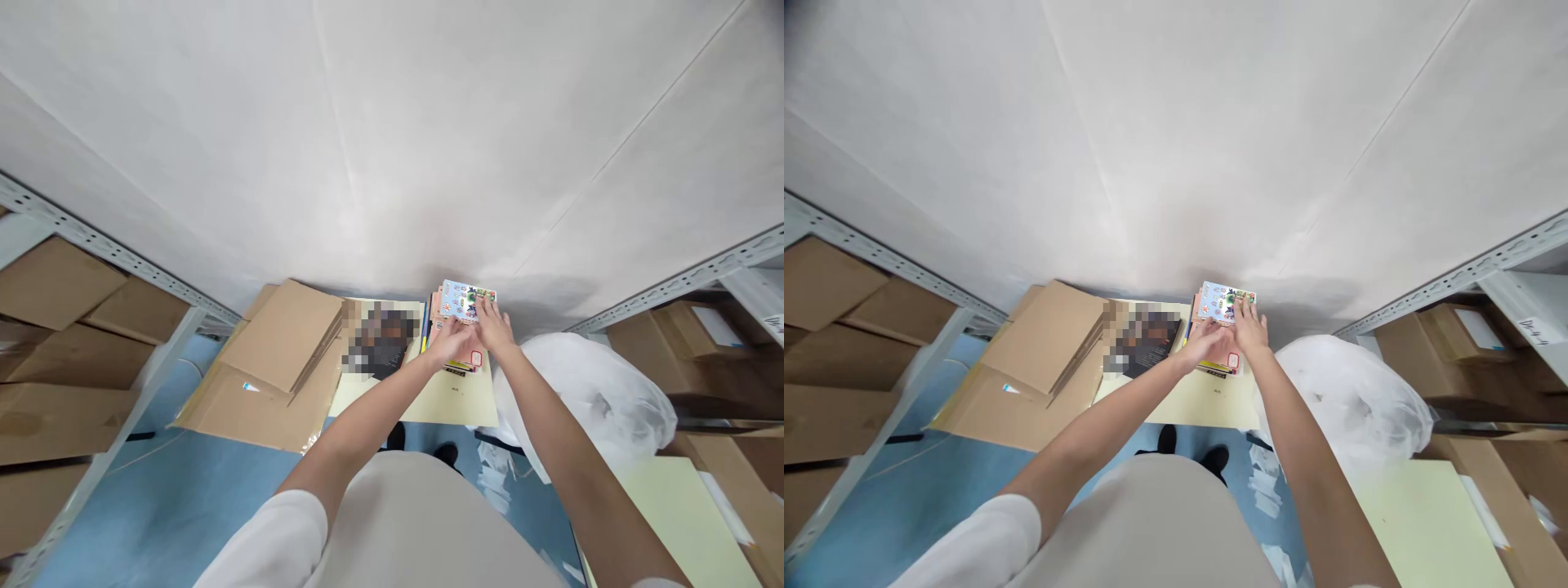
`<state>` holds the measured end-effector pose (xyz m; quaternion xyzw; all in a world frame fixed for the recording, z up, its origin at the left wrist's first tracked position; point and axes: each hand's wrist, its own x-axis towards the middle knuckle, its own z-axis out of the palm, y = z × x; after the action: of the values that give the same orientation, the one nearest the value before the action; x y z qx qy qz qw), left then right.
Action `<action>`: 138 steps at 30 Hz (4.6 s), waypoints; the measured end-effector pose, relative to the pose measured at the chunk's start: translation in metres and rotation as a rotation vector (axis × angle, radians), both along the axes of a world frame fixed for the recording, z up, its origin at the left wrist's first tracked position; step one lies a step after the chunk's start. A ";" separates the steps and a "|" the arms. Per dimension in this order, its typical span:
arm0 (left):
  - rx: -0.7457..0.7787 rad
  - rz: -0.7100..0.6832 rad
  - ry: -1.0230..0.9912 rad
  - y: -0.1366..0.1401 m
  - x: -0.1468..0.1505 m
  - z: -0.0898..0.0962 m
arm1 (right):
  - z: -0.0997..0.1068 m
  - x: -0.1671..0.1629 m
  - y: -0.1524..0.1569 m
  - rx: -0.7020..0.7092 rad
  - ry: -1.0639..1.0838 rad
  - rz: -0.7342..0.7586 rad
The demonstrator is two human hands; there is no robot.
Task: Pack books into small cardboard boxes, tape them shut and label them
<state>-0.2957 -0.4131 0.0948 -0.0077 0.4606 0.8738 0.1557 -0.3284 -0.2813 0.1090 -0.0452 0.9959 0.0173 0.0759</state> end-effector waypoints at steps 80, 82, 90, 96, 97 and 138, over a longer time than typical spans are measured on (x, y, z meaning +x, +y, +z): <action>-0.395 -1.310 -0.129 0.346 0.340 -0.002 | 0.023 0.603 0.305 -1.544 1.152 -1.431; -0.381 -1.325 -0.123 0.355 0.334 -0.003 | 0.020 0.602 0.307 -1.554 1.160 -1.395; -0.399 -1.440 -0.121 0.377 0.317 -0.014 | 0.015 0.597 0.315 -1.235 1.045 -1.232; -0.383 -1.565 0.229 0.393 0.326 -0.004 | 0.037 0.614 0.343 -0.904 0.978 -1.134; -0.358 -1.583 0.270 0.393 0.328 0.000 | 0.040 0.615 0.348 -0.920 0.964 -1.142; -0.410 -1.390 0.212 0.355 0.380 -0.003 | 0.032 0.642 0.356 -1.415 1.065 -1.375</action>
<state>0.0842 -0.0578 0.0922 0.3418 0.5259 0.4658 0.6242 0.3134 0.0745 0.1412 0.4948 0.5002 -0.5809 -0.4093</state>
